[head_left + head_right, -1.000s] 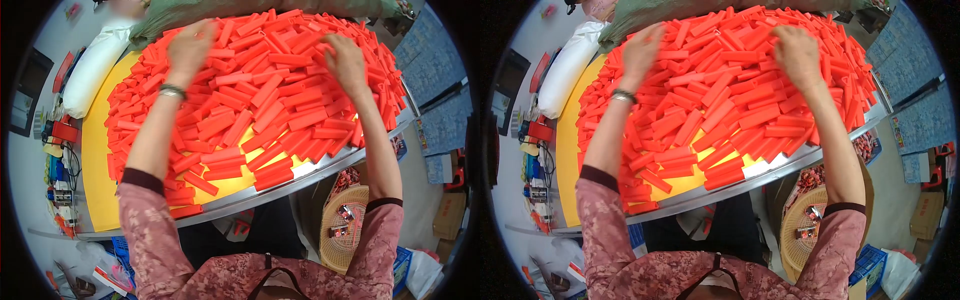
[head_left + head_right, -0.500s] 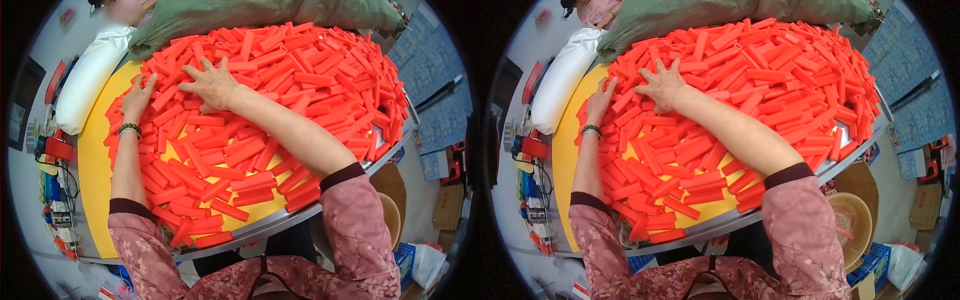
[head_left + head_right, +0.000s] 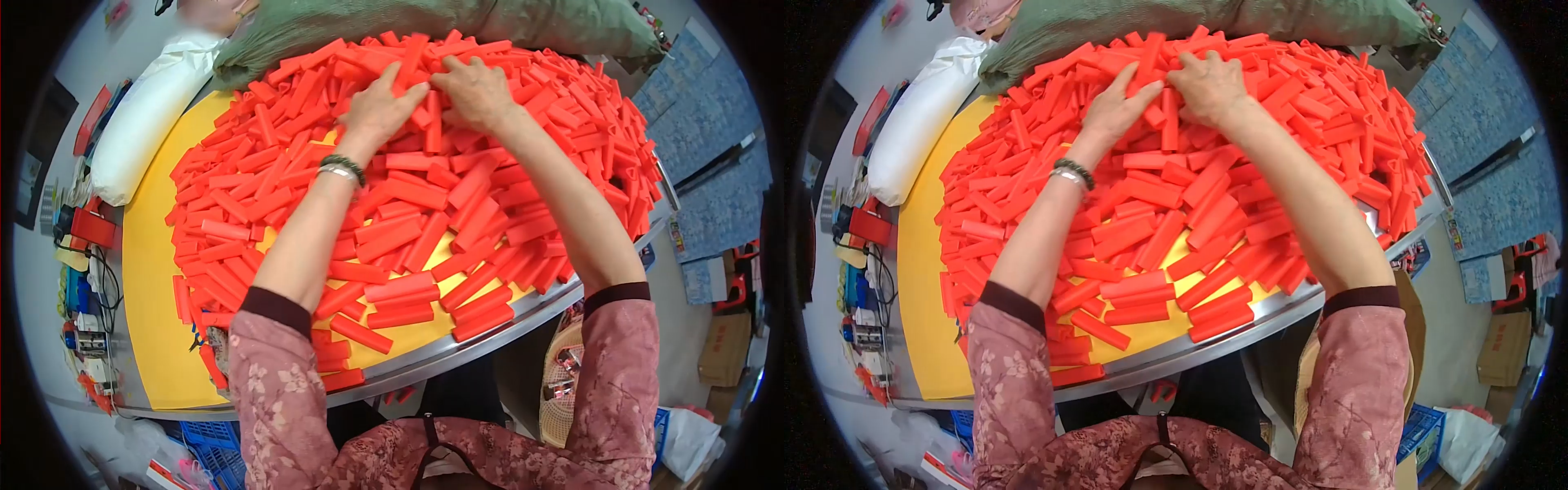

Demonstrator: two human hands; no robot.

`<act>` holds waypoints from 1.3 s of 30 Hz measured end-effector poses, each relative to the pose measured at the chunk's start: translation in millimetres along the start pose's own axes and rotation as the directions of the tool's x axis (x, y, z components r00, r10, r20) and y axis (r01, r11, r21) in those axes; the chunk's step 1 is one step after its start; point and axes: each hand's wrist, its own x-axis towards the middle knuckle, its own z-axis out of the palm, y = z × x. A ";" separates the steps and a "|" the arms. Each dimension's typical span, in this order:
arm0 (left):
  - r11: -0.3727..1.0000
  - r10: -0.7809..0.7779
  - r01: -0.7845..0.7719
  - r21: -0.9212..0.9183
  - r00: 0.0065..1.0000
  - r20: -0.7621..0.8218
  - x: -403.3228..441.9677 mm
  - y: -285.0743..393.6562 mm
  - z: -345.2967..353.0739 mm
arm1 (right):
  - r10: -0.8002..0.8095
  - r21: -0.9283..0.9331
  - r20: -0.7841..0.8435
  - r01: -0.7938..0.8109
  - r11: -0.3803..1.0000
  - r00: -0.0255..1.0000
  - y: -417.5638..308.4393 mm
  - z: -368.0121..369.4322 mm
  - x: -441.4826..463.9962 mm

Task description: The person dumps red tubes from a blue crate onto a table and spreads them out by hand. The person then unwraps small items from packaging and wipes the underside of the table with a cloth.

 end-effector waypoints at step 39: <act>0.834 0.157 -0.242 0.496 0.966 0.206 39.2 -280.9 -175.9 | -0.283 0.212 0.102 0.257 0.943 0.954 -215.7 18.2 216.5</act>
